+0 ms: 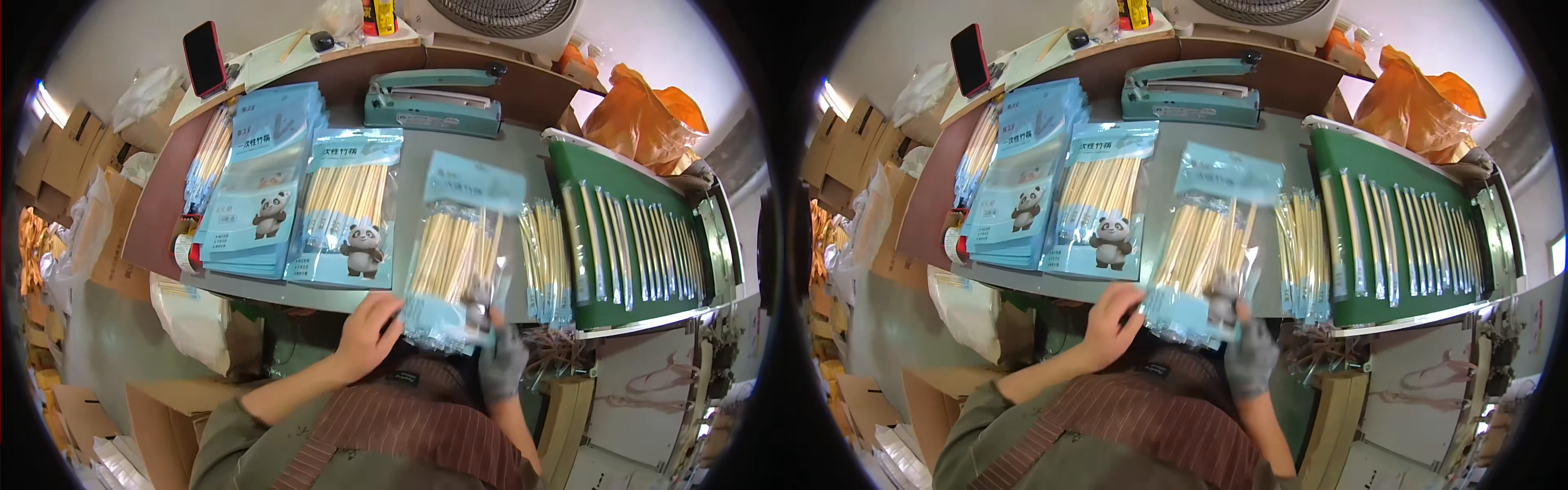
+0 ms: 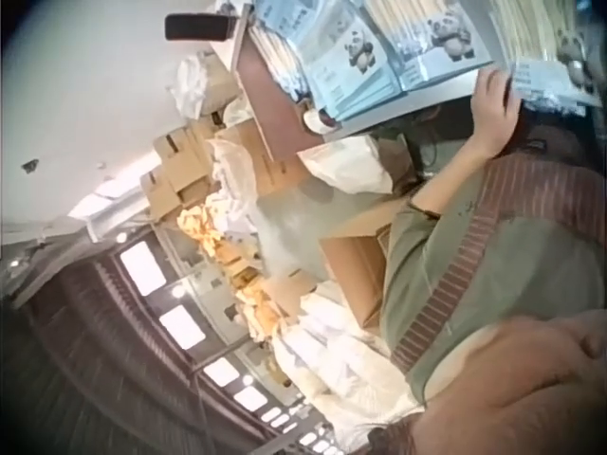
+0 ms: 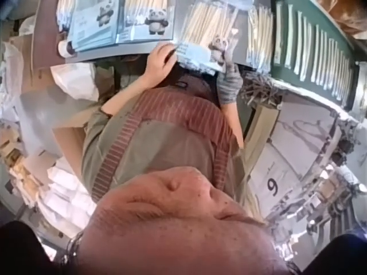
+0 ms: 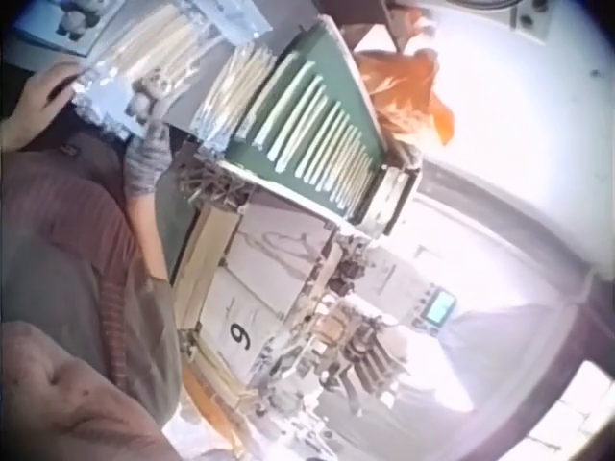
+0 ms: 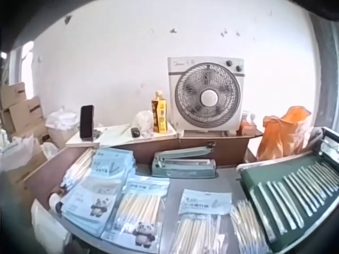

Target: Packaging bundles of wooden sticks into plastic bags and placing them into a cardboard shipping box on a factory floor.

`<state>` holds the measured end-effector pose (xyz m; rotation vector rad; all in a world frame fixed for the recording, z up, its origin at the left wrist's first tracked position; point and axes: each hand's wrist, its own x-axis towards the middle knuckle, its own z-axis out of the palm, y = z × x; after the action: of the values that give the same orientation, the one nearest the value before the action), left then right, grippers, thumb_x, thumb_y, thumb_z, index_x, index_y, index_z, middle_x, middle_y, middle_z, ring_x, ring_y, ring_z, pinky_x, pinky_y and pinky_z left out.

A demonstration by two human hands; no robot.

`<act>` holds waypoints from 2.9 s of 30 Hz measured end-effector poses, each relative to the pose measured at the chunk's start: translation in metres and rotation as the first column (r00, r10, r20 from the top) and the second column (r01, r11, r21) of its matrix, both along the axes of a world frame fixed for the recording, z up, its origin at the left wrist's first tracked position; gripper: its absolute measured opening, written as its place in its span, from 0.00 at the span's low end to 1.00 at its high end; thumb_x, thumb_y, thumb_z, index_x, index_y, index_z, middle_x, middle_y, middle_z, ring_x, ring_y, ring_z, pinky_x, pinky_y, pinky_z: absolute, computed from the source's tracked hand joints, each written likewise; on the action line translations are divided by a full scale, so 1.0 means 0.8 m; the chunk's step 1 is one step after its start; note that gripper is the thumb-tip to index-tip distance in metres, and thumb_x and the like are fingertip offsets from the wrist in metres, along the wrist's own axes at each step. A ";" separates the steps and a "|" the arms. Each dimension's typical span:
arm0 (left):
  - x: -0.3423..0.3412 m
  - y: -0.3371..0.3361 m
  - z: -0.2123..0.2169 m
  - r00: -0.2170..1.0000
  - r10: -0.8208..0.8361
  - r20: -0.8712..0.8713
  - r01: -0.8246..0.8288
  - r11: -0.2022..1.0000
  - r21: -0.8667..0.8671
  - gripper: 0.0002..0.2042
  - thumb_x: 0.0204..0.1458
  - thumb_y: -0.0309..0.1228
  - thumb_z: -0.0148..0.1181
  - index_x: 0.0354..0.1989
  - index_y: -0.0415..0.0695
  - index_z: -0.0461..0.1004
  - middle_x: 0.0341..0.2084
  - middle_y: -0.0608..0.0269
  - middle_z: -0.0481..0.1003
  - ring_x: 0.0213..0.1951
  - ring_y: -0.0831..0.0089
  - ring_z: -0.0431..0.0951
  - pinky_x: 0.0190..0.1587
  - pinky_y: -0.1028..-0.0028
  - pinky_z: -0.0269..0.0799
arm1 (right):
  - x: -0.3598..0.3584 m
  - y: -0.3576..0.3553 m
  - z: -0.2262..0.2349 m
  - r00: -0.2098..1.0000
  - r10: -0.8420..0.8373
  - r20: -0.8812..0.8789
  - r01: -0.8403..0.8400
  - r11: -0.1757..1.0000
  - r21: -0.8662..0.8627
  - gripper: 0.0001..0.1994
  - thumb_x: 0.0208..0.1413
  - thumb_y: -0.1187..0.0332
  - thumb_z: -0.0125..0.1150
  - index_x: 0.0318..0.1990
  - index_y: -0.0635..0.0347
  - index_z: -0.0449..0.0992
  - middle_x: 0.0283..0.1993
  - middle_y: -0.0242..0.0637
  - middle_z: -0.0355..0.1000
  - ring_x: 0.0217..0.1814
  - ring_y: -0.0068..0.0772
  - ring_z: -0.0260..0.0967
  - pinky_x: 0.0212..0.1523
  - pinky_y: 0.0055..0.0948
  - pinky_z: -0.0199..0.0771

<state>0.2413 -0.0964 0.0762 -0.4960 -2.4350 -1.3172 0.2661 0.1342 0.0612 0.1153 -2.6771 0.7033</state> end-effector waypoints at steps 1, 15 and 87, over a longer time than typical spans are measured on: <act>0.020 -0.011 -0.011 0.997 -0.077 -0.013 0.075 0.993 -0.086 0.10 0.43 0.24 0.55 0.36 0.39 0.69 0.32 0.55 0.68 0.33 0.56 0.71 0.34 0.68 0.69 | 0.029 0.001 -0.007 0.995 0.059 0.078 -0.057 0.998 -0.031 0.20 0.47 0.75 0.49 0.51 0.55 0.66 0.32 0.40 0.70 0.30 0.44 0.70 0.28 0.37 0.70; -0.135 0.026 0.322 0.940 -0.306 0.149 0.278 0.943 0.181 0.07 0.44 0.22 0.52 0.32 0.36 0.65 0.15 0.65 0.68 0.18 0.80 0.69 0.21 0.79 0.65 | -0.108 0.034 0.308 0.980 0.192 -0.051 -0.195 0.885 -0.423 0.11 0.51 0.75 0.47 0.38 0.59 0.76 0.21 0.27 0.69 0.13 0.09 0.56 0.13 0.10 0.52; 0.186 -0.091 0.034 0.872 -0.060 0.486 -0.405 0.471 0.784 0.55 0.41 0.48 0.63 0.62 0.40 0.23 0.61 0.46 0.43 0.63 0.61 0.43 0.62 0.70 0.41 | 0.030 -0.151 0.058 -0.028 0.931 0.365 0.378 0.348 -0.858 0.44 0.41 0.47 0.59 0.61 0.61 0.46 0.59 0.47 0.53 0.57 0.47 0.55 0.56 0.44 0.58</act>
<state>0.3898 -0.1694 0.1037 0.4039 -1.5869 -2.5063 0.2900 0.0134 0.1078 0.1747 -2.4458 3.6453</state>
